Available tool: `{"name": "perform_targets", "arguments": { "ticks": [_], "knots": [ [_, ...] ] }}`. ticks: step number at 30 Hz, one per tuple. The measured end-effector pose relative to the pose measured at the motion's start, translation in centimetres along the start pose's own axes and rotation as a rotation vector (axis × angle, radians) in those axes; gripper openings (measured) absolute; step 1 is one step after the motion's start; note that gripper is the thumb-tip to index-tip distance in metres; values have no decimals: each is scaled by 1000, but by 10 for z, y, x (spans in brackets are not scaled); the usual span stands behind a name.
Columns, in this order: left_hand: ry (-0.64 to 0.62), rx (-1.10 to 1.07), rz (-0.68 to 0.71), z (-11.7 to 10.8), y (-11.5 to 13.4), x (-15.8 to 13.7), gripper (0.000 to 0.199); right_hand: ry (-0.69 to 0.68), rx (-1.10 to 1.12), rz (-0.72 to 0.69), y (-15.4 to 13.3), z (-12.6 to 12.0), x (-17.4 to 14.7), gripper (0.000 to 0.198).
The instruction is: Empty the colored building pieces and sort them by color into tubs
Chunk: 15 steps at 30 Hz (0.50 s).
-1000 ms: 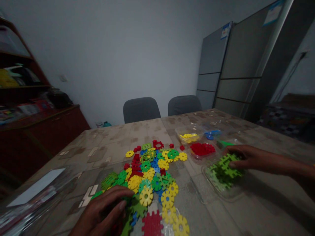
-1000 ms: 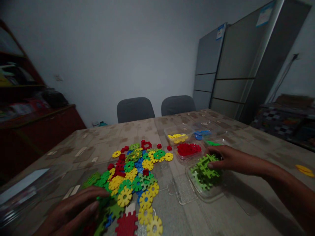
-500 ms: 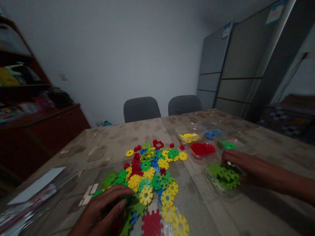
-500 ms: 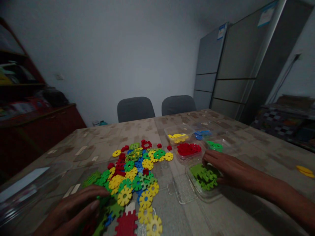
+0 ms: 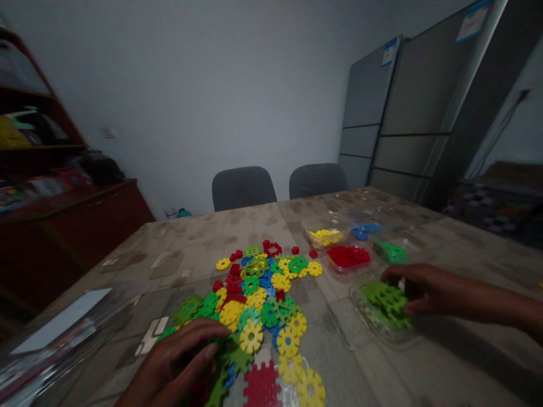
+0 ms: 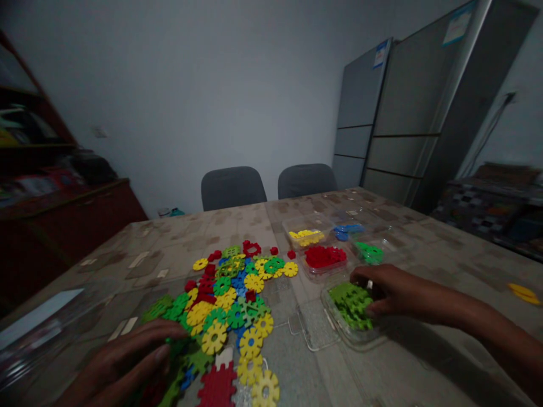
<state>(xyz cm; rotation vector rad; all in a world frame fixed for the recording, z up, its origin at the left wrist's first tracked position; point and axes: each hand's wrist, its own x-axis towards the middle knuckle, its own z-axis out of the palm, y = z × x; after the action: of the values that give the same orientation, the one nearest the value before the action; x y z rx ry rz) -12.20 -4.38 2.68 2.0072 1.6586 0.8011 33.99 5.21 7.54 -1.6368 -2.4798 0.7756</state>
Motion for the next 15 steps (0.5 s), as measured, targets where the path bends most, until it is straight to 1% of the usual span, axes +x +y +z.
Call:
{"name": "perform_targets", "arguments": {
  "ticks": [3,5,8,11,15],
  "knots": [
    [0,-12,0,-2,2,0,25,86,-36,-53,3,8,5,54],
    [13,-38,-12,-1,5,-1,25,99,-13,-74,3,6,4,54],
    [65,-78,-45,1,7,-1,24,122,13,-85,-1,-1,2,43],
    [66,-97,-51,3,7,-2,26,161,-13,-107,-6,0,7,36],
    [59,-86,-48,3,4,-2,25,169,-96,-230,-9,11,20,27]
  ]
}}
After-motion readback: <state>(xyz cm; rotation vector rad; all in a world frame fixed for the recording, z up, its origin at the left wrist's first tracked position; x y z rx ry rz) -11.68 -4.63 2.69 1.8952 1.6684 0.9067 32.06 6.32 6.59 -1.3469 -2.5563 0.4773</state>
